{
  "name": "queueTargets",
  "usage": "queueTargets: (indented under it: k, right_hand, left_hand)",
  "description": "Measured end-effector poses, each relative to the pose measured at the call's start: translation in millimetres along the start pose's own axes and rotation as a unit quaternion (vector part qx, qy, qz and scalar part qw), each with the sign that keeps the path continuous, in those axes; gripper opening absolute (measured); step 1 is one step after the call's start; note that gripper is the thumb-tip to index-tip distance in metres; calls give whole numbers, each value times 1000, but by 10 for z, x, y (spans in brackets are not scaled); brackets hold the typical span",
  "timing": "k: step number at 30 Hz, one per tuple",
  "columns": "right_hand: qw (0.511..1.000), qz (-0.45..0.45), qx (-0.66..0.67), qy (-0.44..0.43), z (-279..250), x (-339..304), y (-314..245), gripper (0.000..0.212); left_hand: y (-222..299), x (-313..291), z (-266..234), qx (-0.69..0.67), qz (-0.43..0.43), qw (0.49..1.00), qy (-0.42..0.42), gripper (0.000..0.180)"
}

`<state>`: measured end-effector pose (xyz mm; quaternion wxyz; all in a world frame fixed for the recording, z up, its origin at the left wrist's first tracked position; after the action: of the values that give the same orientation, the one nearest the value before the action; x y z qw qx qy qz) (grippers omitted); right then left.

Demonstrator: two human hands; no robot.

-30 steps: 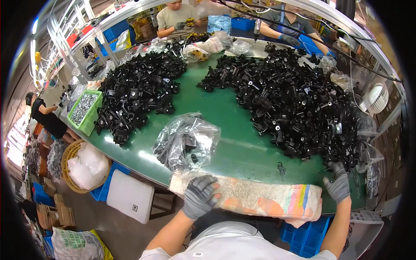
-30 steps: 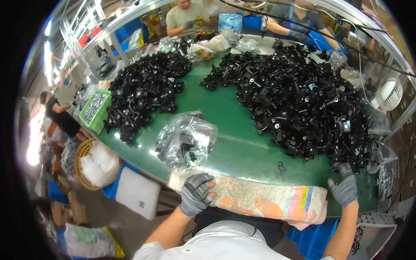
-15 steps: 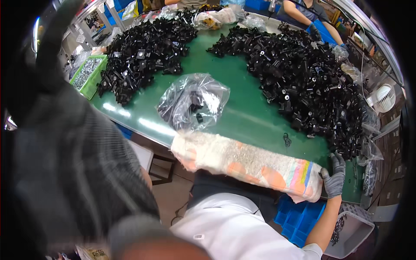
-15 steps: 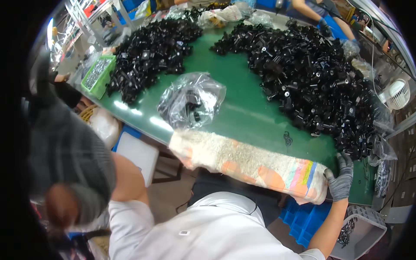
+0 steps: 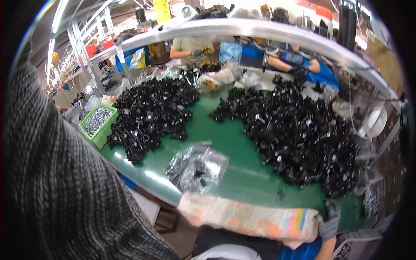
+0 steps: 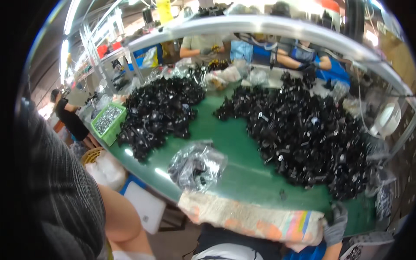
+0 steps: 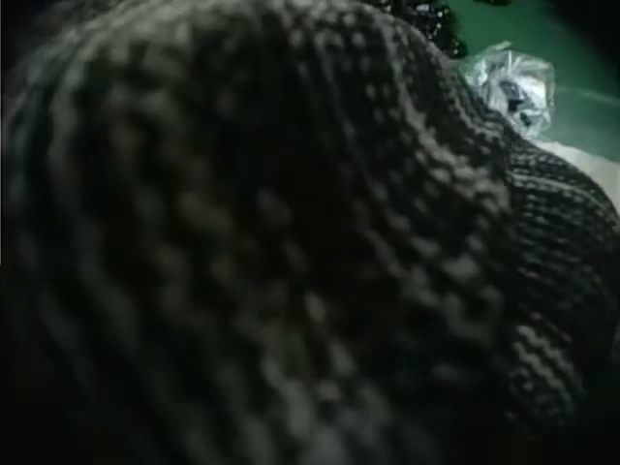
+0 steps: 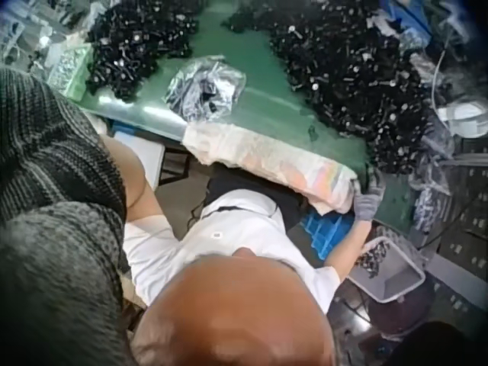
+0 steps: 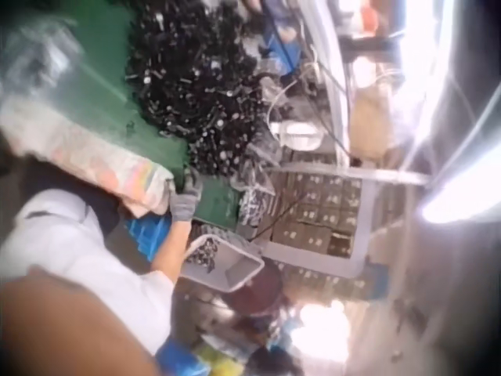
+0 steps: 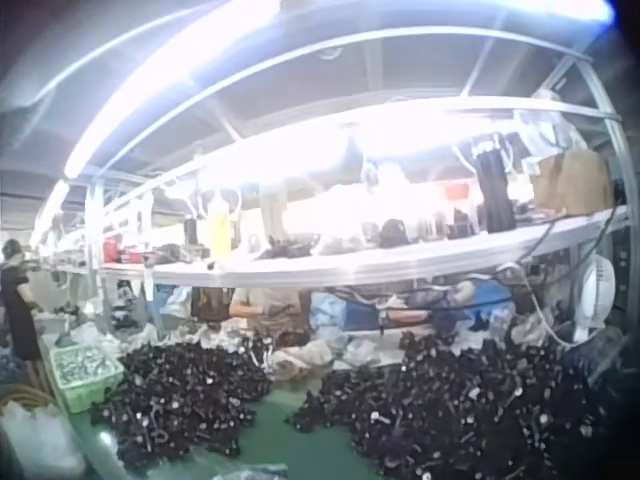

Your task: Assembling small black plastic and metal components and placing them into plastic bags at a factory workbench.

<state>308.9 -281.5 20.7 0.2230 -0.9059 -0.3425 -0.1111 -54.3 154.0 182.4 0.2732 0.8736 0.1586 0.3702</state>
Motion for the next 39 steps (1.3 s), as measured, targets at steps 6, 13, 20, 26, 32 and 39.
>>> queueTargets:
  k: [6, 13, 20, 26, 32, 39]
  right_hand:
    - [999, 38, 0, -6, 40, 49, -157, 61]
    - [998, 54, 14, -4, 124, 158, -93, 62]
    - [997, 68, 25, -15, 209, 149, -7, 62]
    - [991, 97, 22, 95, -312, -291, 102, 54]
    - [917, 231, -43, 322, -1128, -707, 752, 48]
    - [750, 590, -156, 255, -2026, -2676, 2604, 77]
  left_hand:
    - [-131, 67, -8, 1, 7, 1000, -2, 66]
    - [-122, 3, -34, 10, 29, 999, 27, 69]
    - [128, -207, -213, 37, 42, 996, 63, 71]
    - [347, -58, -40, -2, 107, 993, 50, 72]
    - [661, 169, 623, -112, 174, 976, -68, 74]
    - [-306, -575, 2191, -221, 83, 925, -296, 36]
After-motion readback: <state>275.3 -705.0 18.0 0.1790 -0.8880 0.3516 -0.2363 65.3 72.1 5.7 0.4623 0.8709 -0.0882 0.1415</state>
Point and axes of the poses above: each hand's wrist, its own x-axis towards the middle knuckle, its own z-axis out of the palm, y = z × x, the point moved 7 cm from there along x, towards the middle knuckle, and after that the axes turned 5 degrees about z, right-handed, at the moved point
